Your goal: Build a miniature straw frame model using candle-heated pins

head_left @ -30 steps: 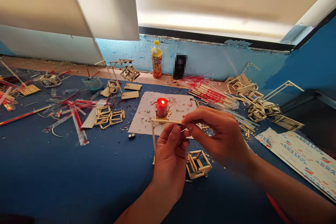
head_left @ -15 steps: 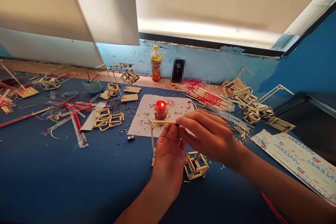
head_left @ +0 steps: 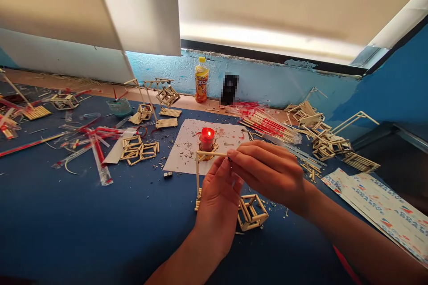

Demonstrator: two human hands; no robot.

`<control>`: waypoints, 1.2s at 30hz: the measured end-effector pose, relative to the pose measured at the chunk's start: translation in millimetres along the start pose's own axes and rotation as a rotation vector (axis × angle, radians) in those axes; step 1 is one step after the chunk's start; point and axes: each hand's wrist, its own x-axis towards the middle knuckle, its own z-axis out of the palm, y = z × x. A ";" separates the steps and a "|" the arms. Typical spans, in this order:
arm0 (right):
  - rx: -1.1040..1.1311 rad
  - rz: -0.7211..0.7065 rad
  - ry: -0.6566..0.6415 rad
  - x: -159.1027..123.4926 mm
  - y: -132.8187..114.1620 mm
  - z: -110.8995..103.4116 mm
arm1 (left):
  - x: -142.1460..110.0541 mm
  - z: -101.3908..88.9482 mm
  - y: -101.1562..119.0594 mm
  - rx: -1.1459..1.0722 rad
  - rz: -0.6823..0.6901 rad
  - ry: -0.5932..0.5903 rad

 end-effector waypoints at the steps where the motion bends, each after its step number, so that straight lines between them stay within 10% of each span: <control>1: 0.004 0.001 -0.001 0.3 0.3 -0.3 | 0.4 -0.2 0.0 -0.007 0.000 0.011; 13: 0.018 0.101 0.032 1.3 -2.9 3.6 | -40.5 -14.2 16.5 0.292 -0.013 0.006; 18: -0.002 0.153 0.072 9.0 -7.3 2.3 | -58.7 -16.1 65.6 0.982 0.559 -0.413; 22: 0.007 0.166 0.058 9.2 -7.4 2.1 | -36.5 2.8 94.7 1.513 1.167 -0.387; 26: 0.009 0.170 0.037 7.1 -4.4 1.1 | -6.9 11.4 101.3 1.874 1.149 -0.584; 36: -0.051 0.029 -0.016 6.3 -1.3 -2.9 | 10.2 7.2 106.5 1.867 1.271 -0.794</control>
